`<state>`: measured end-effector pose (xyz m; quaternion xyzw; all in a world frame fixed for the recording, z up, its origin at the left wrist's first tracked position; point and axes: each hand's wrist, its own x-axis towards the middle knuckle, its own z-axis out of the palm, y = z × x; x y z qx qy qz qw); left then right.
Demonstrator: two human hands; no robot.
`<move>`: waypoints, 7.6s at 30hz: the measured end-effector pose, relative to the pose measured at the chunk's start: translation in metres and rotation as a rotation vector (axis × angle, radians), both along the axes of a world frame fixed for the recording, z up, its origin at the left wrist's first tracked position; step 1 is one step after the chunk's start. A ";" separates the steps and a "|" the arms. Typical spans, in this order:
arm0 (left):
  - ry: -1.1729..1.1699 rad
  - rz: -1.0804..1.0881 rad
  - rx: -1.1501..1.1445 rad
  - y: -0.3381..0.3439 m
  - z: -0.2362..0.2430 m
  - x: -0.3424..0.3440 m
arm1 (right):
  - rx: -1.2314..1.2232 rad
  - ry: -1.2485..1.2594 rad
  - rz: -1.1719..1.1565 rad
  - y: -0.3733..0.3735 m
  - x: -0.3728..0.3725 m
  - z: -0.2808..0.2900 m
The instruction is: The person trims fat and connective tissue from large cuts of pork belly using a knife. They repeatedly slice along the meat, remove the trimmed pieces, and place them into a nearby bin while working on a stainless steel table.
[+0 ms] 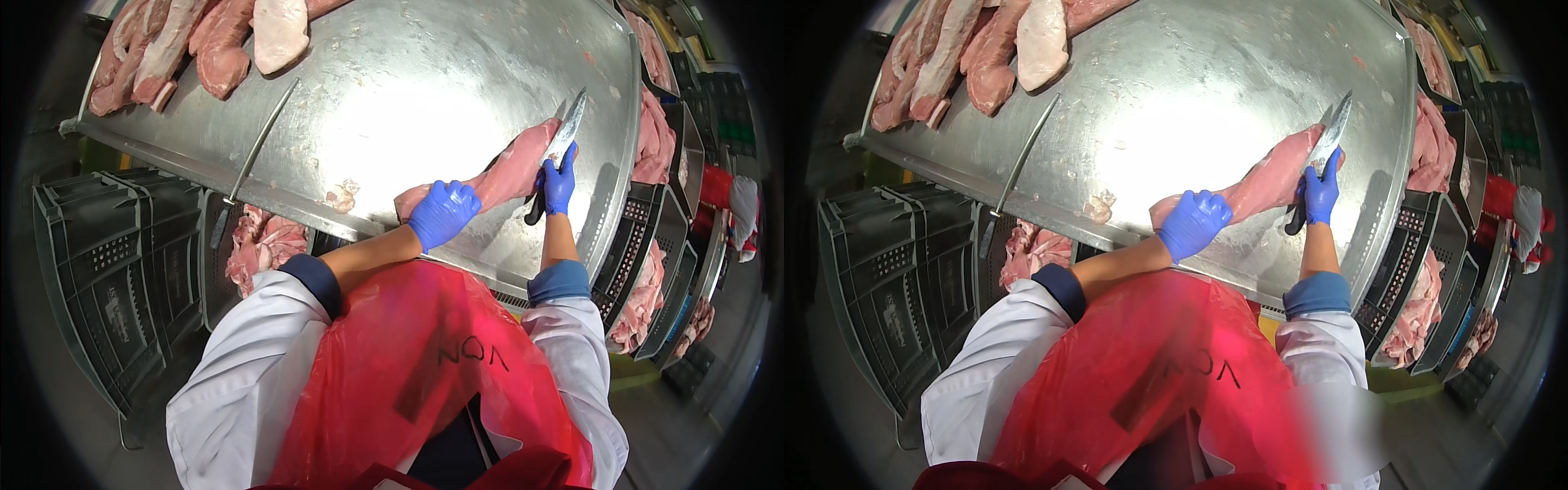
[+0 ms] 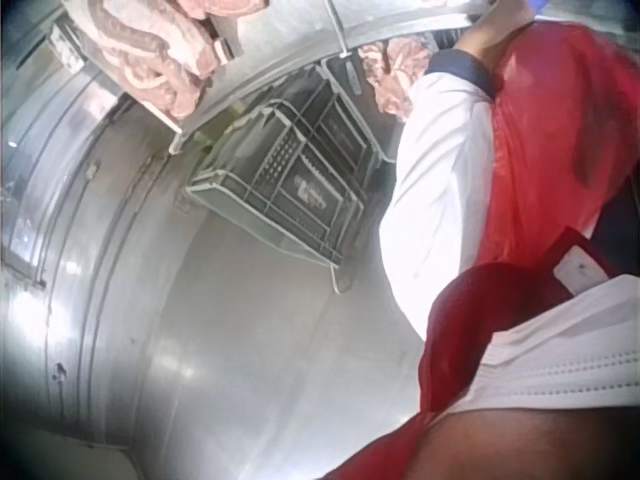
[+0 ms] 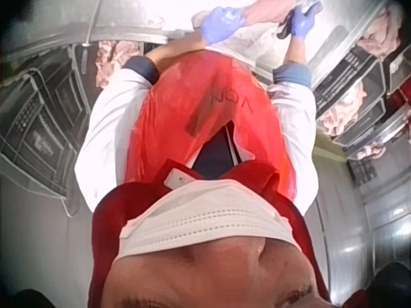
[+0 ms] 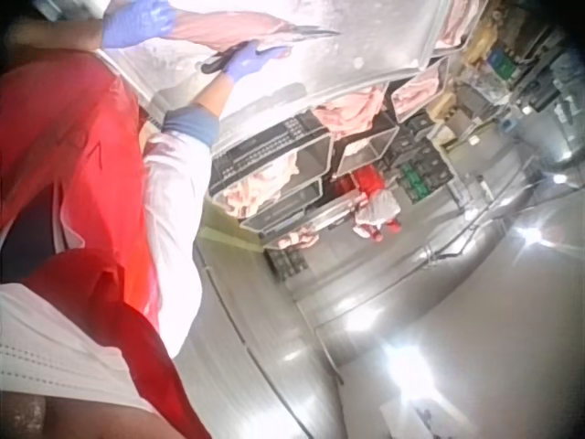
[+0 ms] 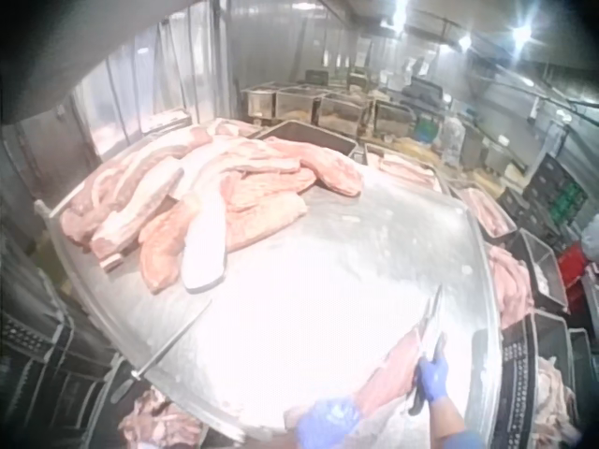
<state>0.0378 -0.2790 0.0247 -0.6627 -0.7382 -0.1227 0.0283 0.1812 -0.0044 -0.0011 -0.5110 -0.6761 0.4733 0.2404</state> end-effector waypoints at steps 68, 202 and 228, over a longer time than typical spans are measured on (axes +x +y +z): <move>-1.308 0.280 -0.330 0.264 0.019 0.006 | -0.522 0.057 0.124 -0.016 0.337 0.049; -0.676 0.227 -0.710 -0.010 0.032 0.065 | 0.118 -0.437 0.692 -0.036 0.070 0.041; -1.897 0.370 -0.276 -0.068 0.137 0.039 | 0.481 0.193 0.933 -0.137 0.016 0.154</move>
